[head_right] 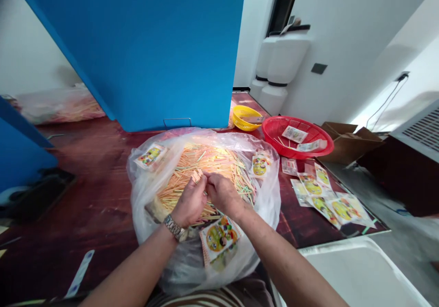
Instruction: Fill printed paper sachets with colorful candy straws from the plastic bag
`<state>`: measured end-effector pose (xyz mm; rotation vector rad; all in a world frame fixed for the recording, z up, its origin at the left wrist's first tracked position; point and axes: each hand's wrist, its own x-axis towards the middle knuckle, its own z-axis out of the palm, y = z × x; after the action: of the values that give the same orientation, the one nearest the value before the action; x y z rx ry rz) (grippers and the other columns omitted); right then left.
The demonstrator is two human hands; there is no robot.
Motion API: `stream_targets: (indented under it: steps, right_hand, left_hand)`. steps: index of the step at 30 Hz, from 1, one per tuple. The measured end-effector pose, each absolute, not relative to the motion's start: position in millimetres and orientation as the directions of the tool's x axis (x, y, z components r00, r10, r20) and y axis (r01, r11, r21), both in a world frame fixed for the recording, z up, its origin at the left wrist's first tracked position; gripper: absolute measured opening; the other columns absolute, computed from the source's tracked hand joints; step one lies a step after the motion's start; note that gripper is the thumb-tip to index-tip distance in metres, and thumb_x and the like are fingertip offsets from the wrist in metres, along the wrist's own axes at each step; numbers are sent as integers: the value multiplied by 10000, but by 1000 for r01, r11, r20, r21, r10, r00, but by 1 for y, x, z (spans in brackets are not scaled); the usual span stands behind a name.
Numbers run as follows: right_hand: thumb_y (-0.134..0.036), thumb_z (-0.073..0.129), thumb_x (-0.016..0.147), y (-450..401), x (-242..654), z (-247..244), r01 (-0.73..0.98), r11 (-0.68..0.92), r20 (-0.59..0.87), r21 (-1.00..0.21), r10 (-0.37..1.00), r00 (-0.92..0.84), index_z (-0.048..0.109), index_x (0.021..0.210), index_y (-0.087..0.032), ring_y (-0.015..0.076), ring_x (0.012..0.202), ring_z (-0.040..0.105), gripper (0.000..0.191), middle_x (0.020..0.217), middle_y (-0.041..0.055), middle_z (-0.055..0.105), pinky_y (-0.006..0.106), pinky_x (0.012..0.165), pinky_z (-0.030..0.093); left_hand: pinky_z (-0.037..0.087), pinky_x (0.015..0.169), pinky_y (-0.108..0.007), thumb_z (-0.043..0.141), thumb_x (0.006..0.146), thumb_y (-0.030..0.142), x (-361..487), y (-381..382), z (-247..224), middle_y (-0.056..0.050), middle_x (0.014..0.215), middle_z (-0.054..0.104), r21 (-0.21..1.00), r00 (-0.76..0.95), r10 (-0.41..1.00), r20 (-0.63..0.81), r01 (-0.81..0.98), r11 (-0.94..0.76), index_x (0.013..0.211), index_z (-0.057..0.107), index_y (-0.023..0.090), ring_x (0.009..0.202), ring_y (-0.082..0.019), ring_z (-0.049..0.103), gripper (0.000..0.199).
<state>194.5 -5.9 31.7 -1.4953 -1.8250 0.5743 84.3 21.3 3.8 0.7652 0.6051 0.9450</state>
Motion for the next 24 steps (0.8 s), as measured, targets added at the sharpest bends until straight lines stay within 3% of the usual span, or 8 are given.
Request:
stream_targets:
  steps: [3, 7, 10, 12, 15, 18, 21, 24]
  right_hand:
    - [-215, 429, 839, -6, 192, 29, 621, 176, 162, -764, 984, -80, 561, 680, -177, 112, 613, 508, 210, 652, -13, 563, 217, 574, 393]
    - [-223, 442, 822, -15, 213, 15, 773, 78, 175, -630, 984, 43, 458, 573, -184, 112, 549, 447, 253, 563, -19, 477, 227, 524, 346]
    - [-206, 472, 794, -23, 224, 9, 870, 52, 258, -491, 962, 88, 529, 719, -168, 156, 631, 504, 101, 692, 35, 545, 271, 579, 395]
    - [-202, 462, 812, -27, 221, 13, 874, 130, 368, -468, 928, 59, 537, 910, -153, 177, 686, 535, 133, 775, 63, 567, 301, 628, 434]
    - [-209, 395, 874, -30, 209, 30, 837, 310, 497, -451, 866, -53, 483, 1095, -163, 195, 821, 557, 242, 917, 99, 565, 338, 723, 461]
    - [-228, 413, 885, -32, 199, 44, 805, 392, 376, -446, 898, -228, 463, 1169, -173, 194, 894, 554, 294, 1037, 114, 536, 331, 744, 468]
    - [-193, 402, 893, -39, 195, 45, 755, 421, 229, -503, 907, -353, 547, 975, -179, 152, 776, 548, 168, 870, 57, 553, 278, 680, 460]
    - [-168, 434, 877, -51, 197, 38, 714, 423, 269, -558, 906, -326, 539, 855, -184, 147, 772, 528, 108, 825, 44, 545, 273, 680, 443]
  left_hand:
    - [493, 760, -308, 646, 769, 367, 80, 18, 0, -31, 866, 633, 776, 470, 869, -158, -485, 403, 911, 573, 176, 833, -162, 606, 249]
    - [509, 739, -371, 625, 787, 321, 65, 27, 6, -13, 727, 600, 677, 366, 900, -238, -602, 424, 796, 545, 156, 716, -151, 595, 183]
    - [506, 726, -387, 609, 794, 289, 59, 31, 13, -5, 714, 588, 606, 344, 892, -293, -655, 452, 771, 522, 168, 715, -160, 599, 151]
    - [500, 708, -373, 620, 782, 309, 61, 28, 17, -9, 772, 600, 572, 393, 876, -280, -664, 481, 778, 515, 182, 768, -180, 611, 165]
    - [436, 558, -253, 578, 803, 345, 66, 14, 16, 3, 664, 564, 729, 550, 815, -180, -482, 486, 707, 515, 167, 605, -127, 553, 212]
    - [290, 453, -198, 554, 782, 224, 67, 2, 12, 58, 484, 426, 934, 681, 720, -133, -157, 320, 626, 492, 163, 436, -62, 359, 179]
    - [342, 504, -215, 549, 693, 108, 62, -3, 12, 63, 493, 439, 985, 723, 679, -127, 11, 173, 637, 520, 173, 481, -80, 396, 91]
    - [442, 716, -275, 511, 641, 56, 61, -5, 15, -1, 699, 611, 1000, 729, 684, -23, 25, 7, 711, 598, 171, 734, -158, 555, 160]
